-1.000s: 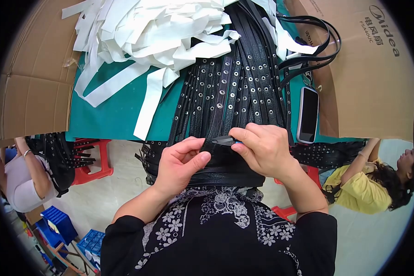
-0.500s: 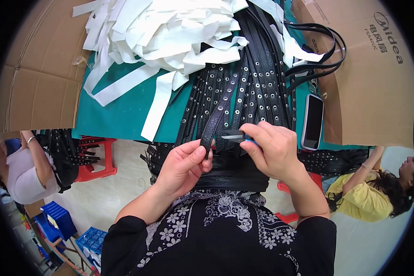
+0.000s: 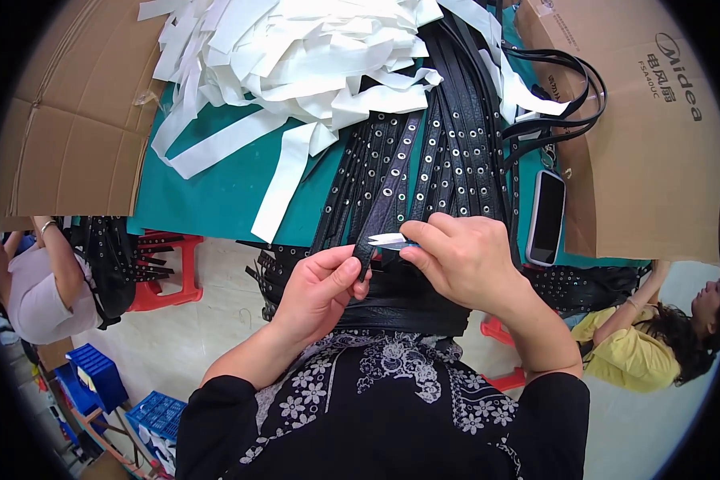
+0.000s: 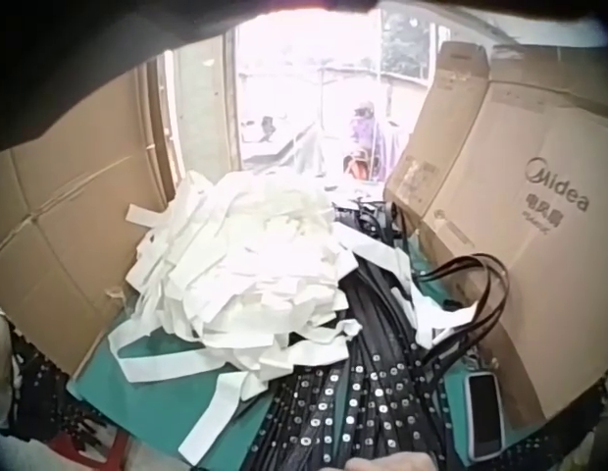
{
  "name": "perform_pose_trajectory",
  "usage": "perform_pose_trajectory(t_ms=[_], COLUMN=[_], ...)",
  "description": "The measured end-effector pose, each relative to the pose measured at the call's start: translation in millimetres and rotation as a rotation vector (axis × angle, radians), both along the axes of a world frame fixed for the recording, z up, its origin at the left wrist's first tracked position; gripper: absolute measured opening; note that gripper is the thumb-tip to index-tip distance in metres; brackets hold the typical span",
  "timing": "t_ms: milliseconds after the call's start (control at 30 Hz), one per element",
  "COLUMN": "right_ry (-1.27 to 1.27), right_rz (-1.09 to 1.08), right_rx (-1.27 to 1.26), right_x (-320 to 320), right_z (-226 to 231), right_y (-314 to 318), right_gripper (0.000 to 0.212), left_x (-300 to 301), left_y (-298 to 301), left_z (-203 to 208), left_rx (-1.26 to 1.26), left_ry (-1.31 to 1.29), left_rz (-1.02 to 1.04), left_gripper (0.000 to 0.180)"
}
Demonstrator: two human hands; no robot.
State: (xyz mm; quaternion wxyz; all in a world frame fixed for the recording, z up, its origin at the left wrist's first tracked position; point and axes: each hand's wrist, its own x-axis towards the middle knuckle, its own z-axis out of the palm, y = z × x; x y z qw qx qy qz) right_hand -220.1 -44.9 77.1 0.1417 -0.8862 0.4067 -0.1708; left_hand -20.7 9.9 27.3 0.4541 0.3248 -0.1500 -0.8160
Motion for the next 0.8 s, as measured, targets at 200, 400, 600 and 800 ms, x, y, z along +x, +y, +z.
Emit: perform_pose_trajectory(t_ms=[200, 400, 600, 800], right_ry=[-0.052, -0.202, -0.154, -0.118], right_rz=[0.005, -0.001, -0.039, -0.043], right_rx=[-0.031, -0.065, -0.016, -0.039], right_x=[-2, -11, -10, 0], right_z=[-7, -9, -22, -18], right_y=[-4, 2, 19, 25], right_gripper=[0.016, 0.019, 0.019, 0.020], left_x=[0, 5, 3, -1], left_y=[-2, -8, -6, -4], left_z=[2, 8, 8, 8], left_rx=[-0.028, 0.097, 0.077, 0.045], left_ry=[-0.007, 0.105, 0.088, 0.006], left_rz=[-0.017, -0.024, -0.024, -0.017], left_gripper=[0.022, 0.024, 0.021, 0.018])
